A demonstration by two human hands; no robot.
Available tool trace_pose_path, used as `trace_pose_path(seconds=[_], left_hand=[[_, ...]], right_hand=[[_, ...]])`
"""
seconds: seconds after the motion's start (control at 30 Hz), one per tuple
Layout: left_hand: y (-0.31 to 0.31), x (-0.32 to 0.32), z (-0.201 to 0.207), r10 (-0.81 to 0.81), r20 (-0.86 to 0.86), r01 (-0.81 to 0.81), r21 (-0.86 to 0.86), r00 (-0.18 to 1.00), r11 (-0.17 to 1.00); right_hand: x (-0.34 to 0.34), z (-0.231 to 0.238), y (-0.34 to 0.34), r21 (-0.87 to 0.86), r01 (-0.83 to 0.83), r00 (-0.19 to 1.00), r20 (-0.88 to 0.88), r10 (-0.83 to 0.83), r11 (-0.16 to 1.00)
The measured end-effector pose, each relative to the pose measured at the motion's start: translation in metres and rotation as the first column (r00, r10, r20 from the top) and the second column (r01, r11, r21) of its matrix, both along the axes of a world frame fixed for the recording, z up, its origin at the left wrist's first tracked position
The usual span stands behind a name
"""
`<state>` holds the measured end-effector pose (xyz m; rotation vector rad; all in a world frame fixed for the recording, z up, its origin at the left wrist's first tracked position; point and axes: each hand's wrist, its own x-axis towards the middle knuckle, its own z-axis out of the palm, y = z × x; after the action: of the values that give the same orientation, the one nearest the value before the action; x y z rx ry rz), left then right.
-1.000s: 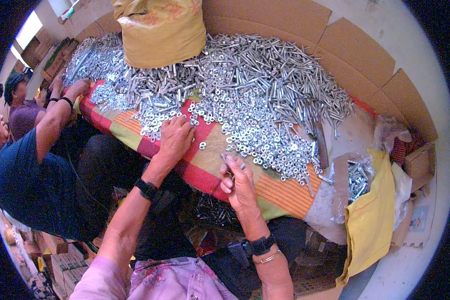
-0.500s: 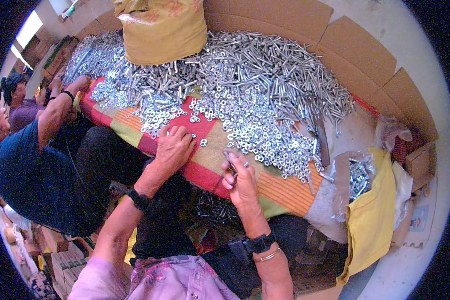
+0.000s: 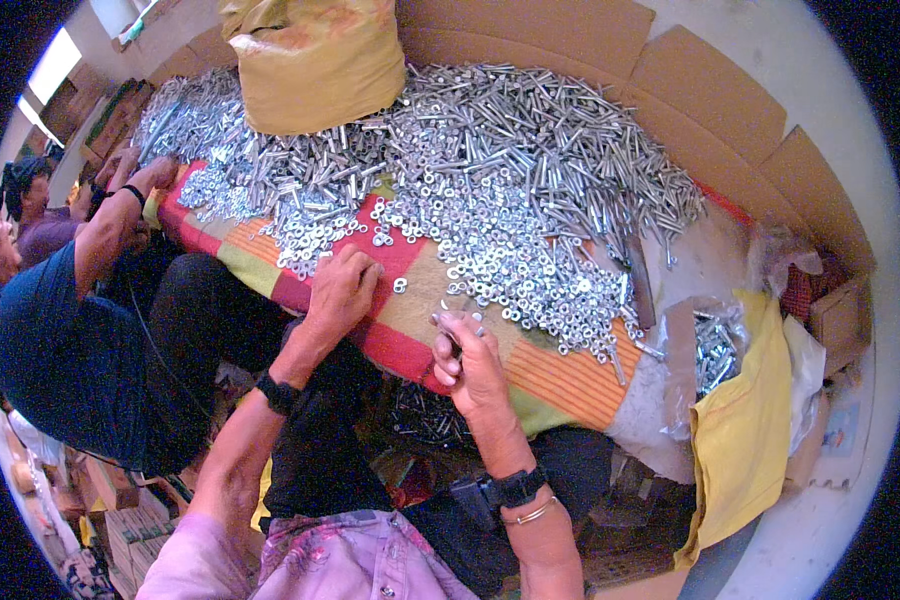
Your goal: Sorting and assembling metal bolts and washers from a large pile on a work surface.
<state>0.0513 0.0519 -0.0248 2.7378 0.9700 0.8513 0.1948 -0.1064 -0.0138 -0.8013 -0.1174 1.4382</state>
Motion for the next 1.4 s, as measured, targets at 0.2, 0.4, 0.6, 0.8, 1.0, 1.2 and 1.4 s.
trace_pose_path(seconds=[0.2,0.4,0.6,0.8,1.0,1.2,1.4], left_hand=[[-0.054,0.013,0.015,0.076,0.418,0.154,-0.488,0.905,0.859],[-0.086,0.017,0.022,0.053,0.405,0.154,-0.463,0.913,0.873],[-0.090,0.018,0.016,-0.108,0.339,0.124,-0.027,0.935,0.992],[-0.089,0.011,0.012,-0.134,0.349,0.160,-0.047,0.927,0.986],[-0.092,0.016,0.020,-0.168,0.357,0.184,-0.011,0.919,0.983],[-0.076,0.017,0.020,-0.104,0.472,0.272,-0.301,0.875,0.914],[-0.027,0.064,-0.004,-0.052,0.377,0.112,-0.140,0.925,0.984]], right_hand=[[-0.008,-0.001,0.001,-0.103,-0.019,1.000,-0.018,0.017,0.994],[-0.013,0.001,0.003,-0.090,-0.015,1.000,0.003,0.015,0.996],[-0.015,-0.002,0.002,-0.065,0.027,0.995,0.095,-0.020,0.997],[-0.011,-0.005,0.001,-0.011,-0.042,0.997,0.065,0.043,0.999],[-0.013,-0.005,0.000,0.031,-0.025,0.999,-0.033,0.026,0.999],[-0.009,0.001,-0.001,-0.045,0.102,0.975,0.205,-0.090,0.994],[-0.001,0.002,0.002,-0.029,0.231,0.961,0.159,-0.224,0.972]])
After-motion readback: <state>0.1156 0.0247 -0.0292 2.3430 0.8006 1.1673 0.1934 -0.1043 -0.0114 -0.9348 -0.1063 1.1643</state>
